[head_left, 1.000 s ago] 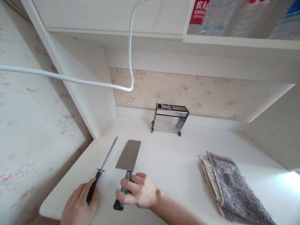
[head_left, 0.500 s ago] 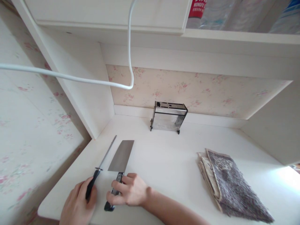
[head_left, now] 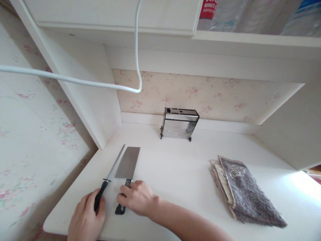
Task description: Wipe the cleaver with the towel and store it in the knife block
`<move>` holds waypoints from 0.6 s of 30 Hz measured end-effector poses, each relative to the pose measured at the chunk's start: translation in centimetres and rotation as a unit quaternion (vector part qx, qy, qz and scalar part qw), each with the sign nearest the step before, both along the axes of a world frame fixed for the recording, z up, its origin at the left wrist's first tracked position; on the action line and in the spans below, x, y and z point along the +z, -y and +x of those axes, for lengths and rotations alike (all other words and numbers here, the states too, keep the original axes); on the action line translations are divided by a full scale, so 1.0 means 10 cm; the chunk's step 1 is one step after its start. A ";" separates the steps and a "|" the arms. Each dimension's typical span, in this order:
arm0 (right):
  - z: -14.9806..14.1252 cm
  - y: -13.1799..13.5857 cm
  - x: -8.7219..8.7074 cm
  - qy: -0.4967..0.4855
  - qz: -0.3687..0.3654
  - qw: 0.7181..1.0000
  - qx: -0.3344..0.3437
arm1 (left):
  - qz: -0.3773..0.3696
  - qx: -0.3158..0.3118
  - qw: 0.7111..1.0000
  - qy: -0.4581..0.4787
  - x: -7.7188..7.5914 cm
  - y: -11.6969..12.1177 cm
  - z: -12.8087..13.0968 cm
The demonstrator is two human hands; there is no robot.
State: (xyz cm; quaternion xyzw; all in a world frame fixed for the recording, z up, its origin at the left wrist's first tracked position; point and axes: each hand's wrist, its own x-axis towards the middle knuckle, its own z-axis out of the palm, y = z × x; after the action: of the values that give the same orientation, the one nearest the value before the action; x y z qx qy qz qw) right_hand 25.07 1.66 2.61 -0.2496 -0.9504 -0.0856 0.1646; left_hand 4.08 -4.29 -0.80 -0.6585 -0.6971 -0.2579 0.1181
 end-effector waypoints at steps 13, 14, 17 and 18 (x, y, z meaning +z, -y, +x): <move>-0.05 0.06 0.07 0.008 -0.046 0.999 -0.024 | -0.026 0.010 0.999 0.015 -0.16 -0.02 -0.11; -0.05 0.06 0.07 0.007 -0.045 0.999 -0.024 | -0.028 0.012 0.999 0.019 -0.17 -0.03 -0.11; 0.00 0.08 0.13 0.001 -0.053 0.998 -0.026 | -0.033 0.018 0.999 0.027 -0.18 -0.04 -0.09; 0.05 0.09 0.17 -0.001 -0.061 0.998 -0.023 | -0.030 0.022 0.999 0.031 -0.18 -0.04 -0.09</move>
State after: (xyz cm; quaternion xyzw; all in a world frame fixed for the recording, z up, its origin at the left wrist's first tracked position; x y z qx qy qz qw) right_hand 25.53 0.77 4.31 -0.2809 -0.9477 -0.0306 0.1484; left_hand 3.19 -3.94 -2.57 -0.6382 -0.7220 -0.2543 0.0825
